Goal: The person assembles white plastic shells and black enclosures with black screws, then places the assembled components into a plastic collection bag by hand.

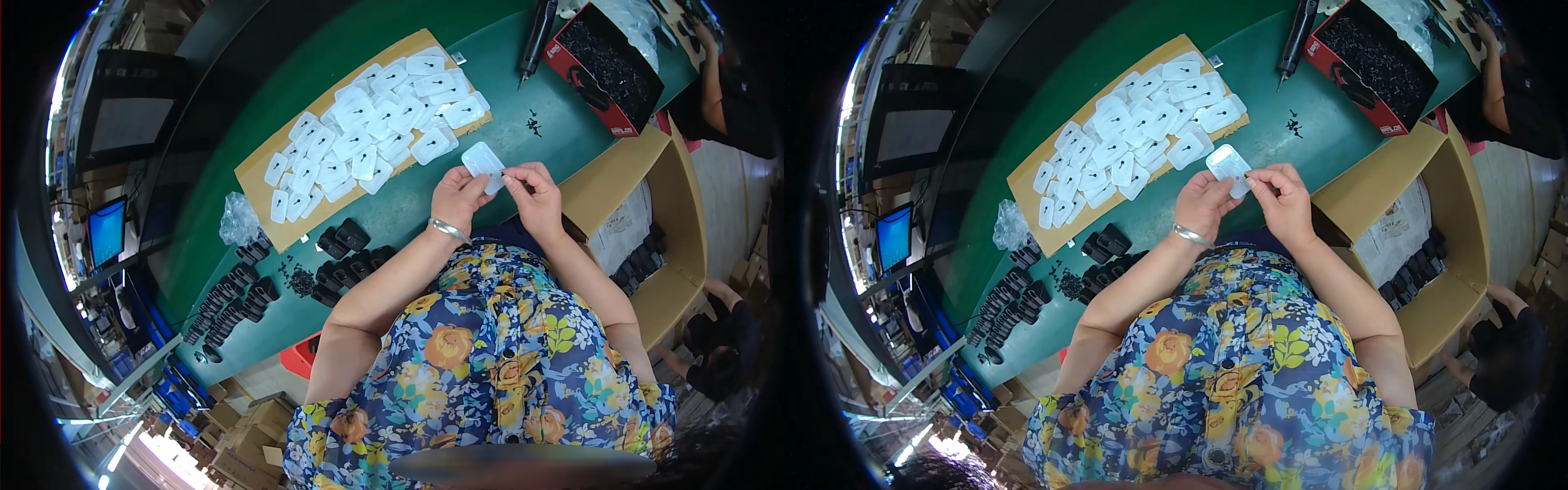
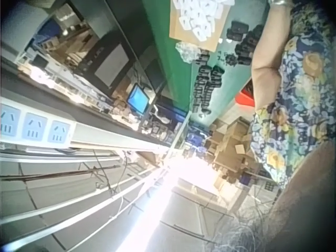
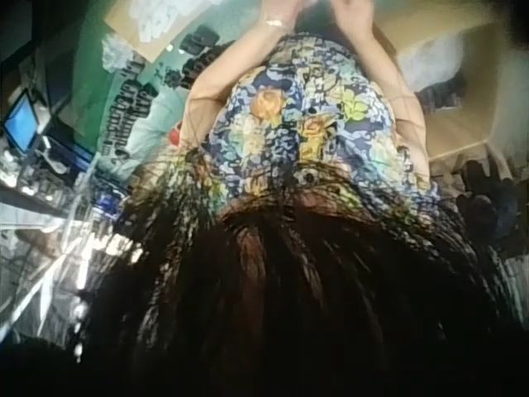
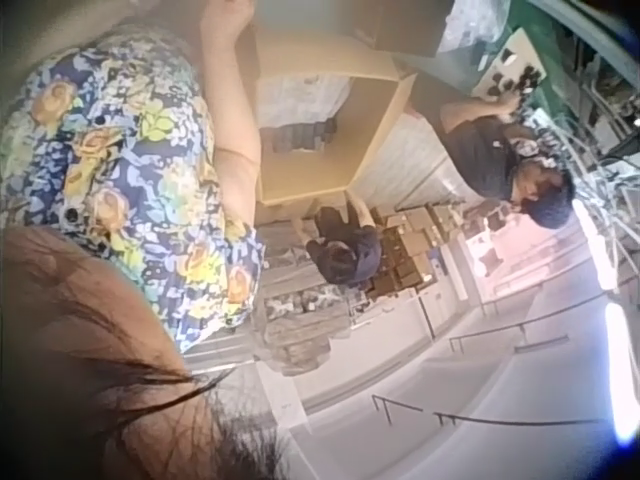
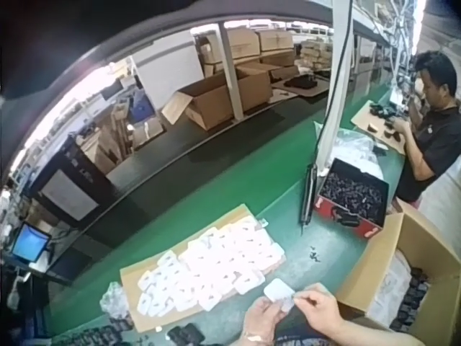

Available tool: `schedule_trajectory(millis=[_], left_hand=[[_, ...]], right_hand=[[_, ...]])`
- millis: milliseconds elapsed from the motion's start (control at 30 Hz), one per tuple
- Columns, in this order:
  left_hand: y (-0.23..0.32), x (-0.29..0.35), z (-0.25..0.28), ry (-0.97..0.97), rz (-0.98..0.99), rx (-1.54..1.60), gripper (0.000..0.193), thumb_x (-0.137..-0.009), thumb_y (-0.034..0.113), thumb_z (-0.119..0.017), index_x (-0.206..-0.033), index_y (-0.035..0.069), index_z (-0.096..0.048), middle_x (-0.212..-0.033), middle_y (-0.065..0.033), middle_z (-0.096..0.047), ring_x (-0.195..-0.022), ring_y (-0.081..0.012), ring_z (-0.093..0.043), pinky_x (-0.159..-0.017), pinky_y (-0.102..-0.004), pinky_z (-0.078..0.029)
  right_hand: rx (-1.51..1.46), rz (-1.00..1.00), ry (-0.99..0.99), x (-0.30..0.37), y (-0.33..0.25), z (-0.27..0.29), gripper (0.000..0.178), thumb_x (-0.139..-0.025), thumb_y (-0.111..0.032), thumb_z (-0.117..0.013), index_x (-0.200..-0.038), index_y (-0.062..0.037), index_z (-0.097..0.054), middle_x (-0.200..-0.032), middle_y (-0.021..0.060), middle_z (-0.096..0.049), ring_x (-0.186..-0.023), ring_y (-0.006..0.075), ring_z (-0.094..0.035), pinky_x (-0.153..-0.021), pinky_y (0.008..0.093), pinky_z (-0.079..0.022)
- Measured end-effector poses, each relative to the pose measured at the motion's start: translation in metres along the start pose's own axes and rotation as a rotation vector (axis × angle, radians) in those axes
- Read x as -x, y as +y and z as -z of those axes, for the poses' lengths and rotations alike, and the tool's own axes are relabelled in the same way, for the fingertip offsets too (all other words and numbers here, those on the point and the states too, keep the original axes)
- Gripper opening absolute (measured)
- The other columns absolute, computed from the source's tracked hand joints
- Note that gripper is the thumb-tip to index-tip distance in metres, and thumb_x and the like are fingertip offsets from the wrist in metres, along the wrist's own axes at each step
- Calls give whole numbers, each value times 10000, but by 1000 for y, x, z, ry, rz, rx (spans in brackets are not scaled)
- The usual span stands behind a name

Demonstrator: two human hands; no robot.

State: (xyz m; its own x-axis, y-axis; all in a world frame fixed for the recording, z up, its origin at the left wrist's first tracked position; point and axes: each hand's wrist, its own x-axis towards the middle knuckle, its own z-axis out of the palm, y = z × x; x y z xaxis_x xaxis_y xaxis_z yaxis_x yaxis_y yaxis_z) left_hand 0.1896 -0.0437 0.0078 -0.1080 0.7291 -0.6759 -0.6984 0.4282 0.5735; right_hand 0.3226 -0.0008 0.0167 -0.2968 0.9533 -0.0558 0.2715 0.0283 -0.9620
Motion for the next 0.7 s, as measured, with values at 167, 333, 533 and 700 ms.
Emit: schedule_trajectory(millis=[167,333,533,700], left_hand=[[3,23,-6,6,-196,-2,283,-780,11,-538,-1046,25,-443,-968,-73,-558,-860,-145,-554,-729,-263,-476],[3,34,-4,-75,-385,-90,310,-787,-14,-512,-1074,7,-398,-1006,-84,-528,-887,-136,-537,-751,-263,-469],[4,46,-4,-142,-415,-94,274,-831,24,-473,-1096,28,-401,-1031,-79,-524,-921,-154,-535,-780,-290,-466],[10,51,-5,-136,-314,1,264,-871,134,-445,-1097,-1,-431,-974,-57,-541,-855,-110,-537,-762,-254,-461]], right_hand=[[83,71,-34,5,-12,-11,104,-738,-61,-613,-840,-54,-634,-776,58,-523,-654,133,-509,-553,234,-414],[105,192,-6,6,-22,-13,110,-712,-51,-632,-821,-60,-645,-752,65,-543,-617,145,-526,-526,234,-424],[192,368,33,9,-31,-8,124,-674,-33,-658,-795,-51,-637,-742,71,-552,-605,156,-541,-507,248,-433],[180,360,45,10,-36,-5,114,-655,-31,-668,-750,-37,-606,-738,69,-541,-589,165,-531,-495,249,-429]])
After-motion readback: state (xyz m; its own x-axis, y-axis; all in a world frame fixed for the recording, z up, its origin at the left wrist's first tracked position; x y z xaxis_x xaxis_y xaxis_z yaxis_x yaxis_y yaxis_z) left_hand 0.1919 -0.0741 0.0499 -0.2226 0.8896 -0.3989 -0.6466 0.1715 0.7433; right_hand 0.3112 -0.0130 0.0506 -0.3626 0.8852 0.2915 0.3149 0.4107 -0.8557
